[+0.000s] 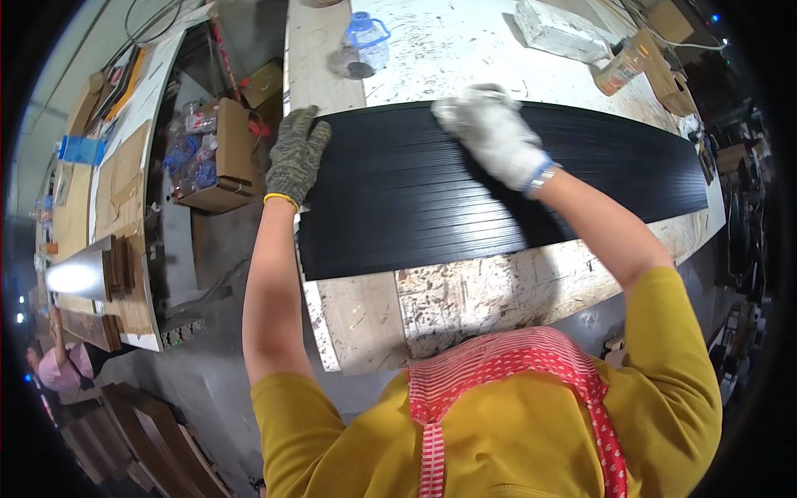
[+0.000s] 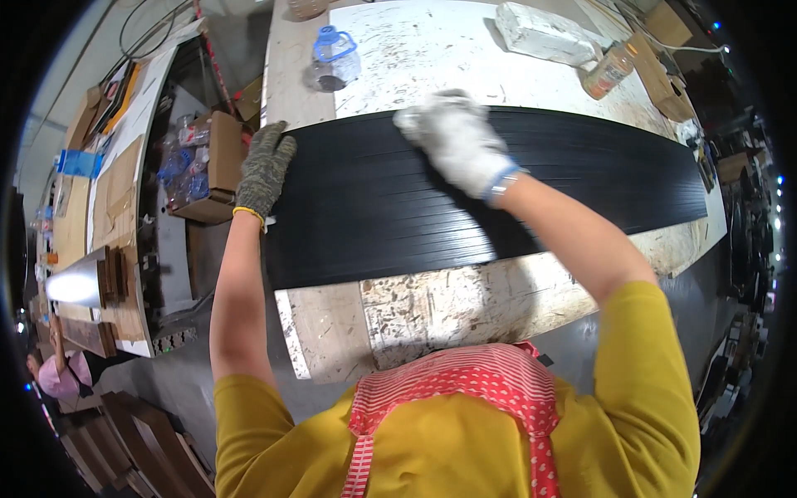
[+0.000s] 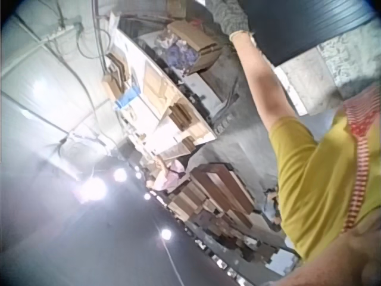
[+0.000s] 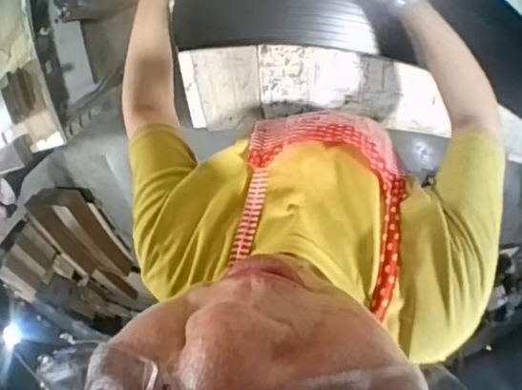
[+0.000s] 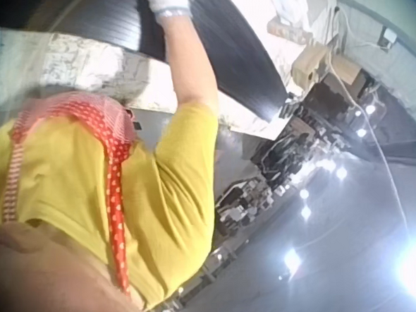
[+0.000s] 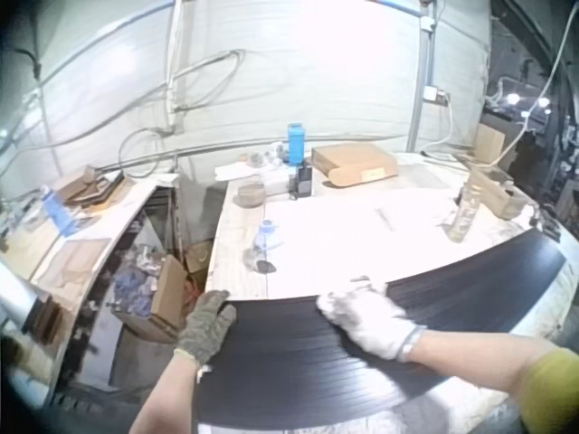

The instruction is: The person wipes down black panels using a cloth dampened with liquid from a bottle, turning and cleaning each side before stacking the panels together on the workbench.

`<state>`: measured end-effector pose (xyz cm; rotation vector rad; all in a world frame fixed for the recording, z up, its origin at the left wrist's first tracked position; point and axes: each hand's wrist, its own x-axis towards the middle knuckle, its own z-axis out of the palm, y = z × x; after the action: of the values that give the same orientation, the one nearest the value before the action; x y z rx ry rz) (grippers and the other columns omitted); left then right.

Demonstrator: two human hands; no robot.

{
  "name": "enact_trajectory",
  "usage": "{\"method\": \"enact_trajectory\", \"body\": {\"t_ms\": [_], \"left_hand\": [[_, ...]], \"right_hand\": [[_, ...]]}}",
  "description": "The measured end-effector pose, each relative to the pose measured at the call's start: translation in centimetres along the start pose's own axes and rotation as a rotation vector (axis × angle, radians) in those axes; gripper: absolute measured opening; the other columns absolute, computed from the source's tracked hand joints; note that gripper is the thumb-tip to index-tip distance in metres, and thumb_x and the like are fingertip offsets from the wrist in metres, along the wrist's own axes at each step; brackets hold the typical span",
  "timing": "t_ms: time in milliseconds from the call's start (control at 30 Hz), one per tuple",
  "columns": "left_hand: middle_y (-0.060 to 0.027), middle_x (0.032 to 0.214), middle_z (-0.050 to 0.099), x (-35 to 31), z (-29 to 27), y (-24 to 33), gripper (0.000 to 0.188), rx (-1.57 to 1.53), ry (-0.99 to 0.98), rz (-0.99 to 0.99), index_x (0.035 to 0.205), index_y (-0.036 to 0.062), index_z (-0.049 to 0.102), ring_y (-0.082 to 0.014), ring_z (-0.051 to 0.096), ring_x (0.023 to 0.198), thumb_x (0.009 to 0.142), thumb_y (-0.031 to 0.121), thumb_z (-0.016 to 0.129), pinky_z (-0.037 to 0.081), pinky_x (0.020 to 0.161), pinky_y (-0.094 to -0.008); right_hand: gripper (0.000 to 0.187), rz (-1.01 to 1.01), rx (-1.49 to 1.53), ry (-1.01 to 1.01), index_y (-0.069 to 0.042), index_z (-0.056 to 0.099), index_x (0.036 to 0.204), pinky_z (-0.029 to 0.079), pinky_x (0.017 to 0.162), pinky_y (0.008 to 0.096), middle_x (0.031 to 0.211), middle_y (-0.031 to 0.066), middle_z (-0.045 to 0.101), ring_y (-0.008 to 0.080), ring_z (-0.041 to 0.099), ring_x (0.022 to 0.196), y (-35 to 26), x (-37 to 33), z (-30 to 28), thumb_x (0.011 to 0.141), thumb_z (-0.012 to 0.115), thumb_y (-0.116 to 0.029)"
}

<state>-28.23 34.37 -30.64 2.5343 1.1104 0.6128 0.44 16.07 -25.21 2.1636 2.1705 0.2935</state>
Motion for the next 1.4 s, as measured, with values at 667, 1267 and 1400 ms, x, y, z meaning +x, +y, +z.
{"method": "enact_trajectory", "body": {"t_ms": [667, 1267, 1400], "left_hand": [[-0.0201, 0.146, 0.047, 2.6, 1.7, -9.1, 0.044, 0.472, -0.100, 0.243, 0.142, 0.0055, 0.049, -0.0357, 0.041, 0.137, 0.105, 0.029, 0.041, 0.030, 0.116, -0.0432], [-0.0208, 0.155, 0.036, -7.0, 14.5, 41.0, 0.074, 0.223, -0.298, 0.654, 0.147, 0.0052, 0.042, -0.0411, 0.033, 0.143, 0.086, 0.040, 0.067, 0.022, 0.119, -0.0544], [-0.0211, 0.156, 0.035, -7.3, 13.9, 42.0, 0.072, 0.252, -0.341, 0.620, 0.147, 0.0050, 0.042, -0.0413, 0.031, 0.144, 0.088, 0.040, 0.064, 0.020, 0.119, -0.0550]], "right_hand": [[0.015, 0.490, 0.399, 0.121, -0.010, 0.071, 0.081, 0.053, 0.061, 0.0458, 0.080, 0.0156, 0.067, 0.0305, 0.066, 0.074, 9.4, -15.6, -3.9, 0.082, 0.061, -0.022], [0.013, 0.388, 0.192, 0.094, -0.017, 0.072, 0.077, 0.054, 0.065, 0.0491, 0.085, 0.0181, 0.068, 0.0353, 0.067, 0.079, 19.1, -29.3, -0.1, 0.074, 0.061, -0.011], [0.010, 0.405, 0.257, 0.276, -0.014, 0.065, 0.077, 0.054, 0.068, 0.0483, 0.078, 0.0148, 0.064, 0.0309, 0.066, 0.075, 32.3, -37.3, 1.4, 0.079, 0.056, -0.008]]}}
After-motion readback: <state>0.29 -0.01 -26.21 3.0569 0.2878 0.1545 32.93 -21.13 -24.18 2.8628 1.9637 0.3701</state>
